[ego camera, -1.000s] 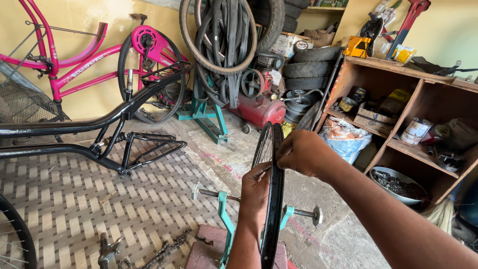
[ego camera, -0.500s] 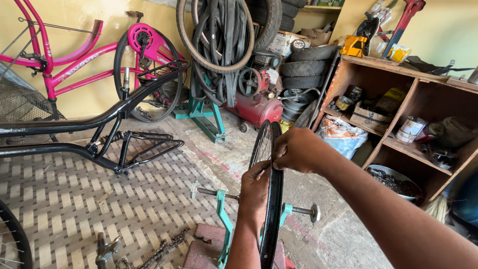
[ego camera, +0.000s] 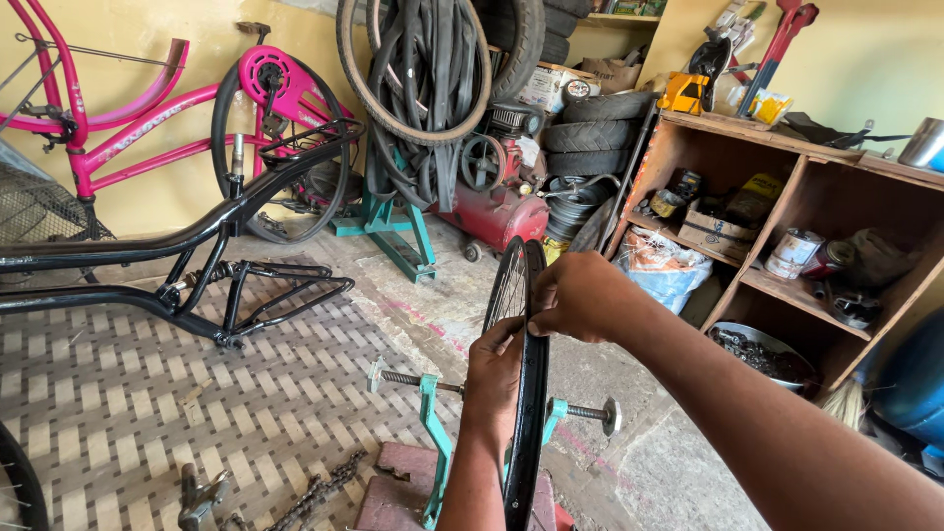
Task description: The person threads a wire through bicycle wheel hub components, uses pliers to bend the wire, and then uses a screwdriver to tighten components on the wheel rim while it is mounted on a stand.
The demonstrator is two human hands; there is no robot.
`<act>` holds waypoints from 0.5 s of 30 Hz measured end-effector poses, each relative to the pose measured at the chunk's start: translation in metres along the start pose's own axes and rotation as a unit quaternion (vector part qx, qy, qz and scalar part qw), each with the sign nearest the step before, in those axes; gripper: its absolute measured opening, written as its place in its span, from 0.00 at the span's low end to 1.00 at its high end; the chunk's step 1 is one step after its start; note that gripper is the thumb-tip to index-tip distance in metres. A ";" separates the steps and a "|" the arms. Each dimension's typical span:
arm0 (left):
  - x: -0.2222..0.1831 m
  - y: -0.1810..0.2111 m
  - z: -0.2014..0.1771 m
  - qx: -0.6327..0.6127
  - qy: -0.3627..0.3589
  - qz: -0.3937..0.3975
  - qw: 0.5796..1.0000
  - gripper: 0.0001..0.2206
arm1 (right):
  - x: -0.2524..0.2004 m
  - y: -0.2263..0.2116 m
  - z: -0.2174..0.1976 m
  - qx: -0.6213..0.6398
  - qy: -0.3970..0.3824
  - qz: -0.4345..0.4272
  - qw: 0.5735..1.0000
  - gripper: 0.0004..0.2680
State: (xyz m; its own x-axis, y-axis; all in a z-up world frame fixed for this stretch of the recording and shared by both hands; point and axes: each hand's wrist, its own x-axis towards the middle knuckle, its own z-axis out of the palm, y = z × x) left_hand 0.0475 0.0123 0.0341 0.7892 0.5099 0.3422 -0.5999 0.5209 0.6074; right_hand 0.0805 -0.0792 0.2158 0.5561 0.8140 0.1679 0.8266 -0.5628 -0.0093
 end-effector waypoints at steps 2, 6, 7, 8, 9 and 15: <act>-0.003 0.002 0.001 0.008 0.002 -0.006 1.000 0.11 | -0.001 -0.002 0.002 0.003 0.000 -0.001 1.000 0.09; -0.006 0.005 0.003 0.016 0.003 0.011 1.000 0.12 | 0.000 -0.007 0.011 -0.034 0.016 0.009 0.999 0.08; -0.007 0.007 0.004 0.015 0.005 0.011 1.000 0.12 | 0.000 -0.008 0.013 -0.049 0.016 0.022 0.998 0.08; -0.007 0.007 0.005 0.014 0.006 0.009 1.000 0.12 | -0.001 -0.007 0.015 -0.048 0.025 0.019 0.998 0.07; -0.007 0.008 0.005 0.050 0.038 0.002 0.998 0.11 | -0.002 -0.007 0.018 -0.047 0.033 0.015 0.998 0.07; 0.011 -0.005 -0.006 0.086 0.049 0.022 0.995 0.09 | -0.002 0.005 0.007 0.013 0.007 -0.021 1.000 0.07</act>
State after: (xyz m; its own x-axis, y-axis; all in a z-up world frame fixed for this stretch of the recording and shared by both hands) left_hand 0.0586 0.0195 0.0311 0.7414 0.5978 0.3049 -0.5956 0.3768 0.7095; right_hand 0.0844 -0.0827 0.2083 0.5200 0.8345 0.1824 0.8511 -0.5244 -0.0272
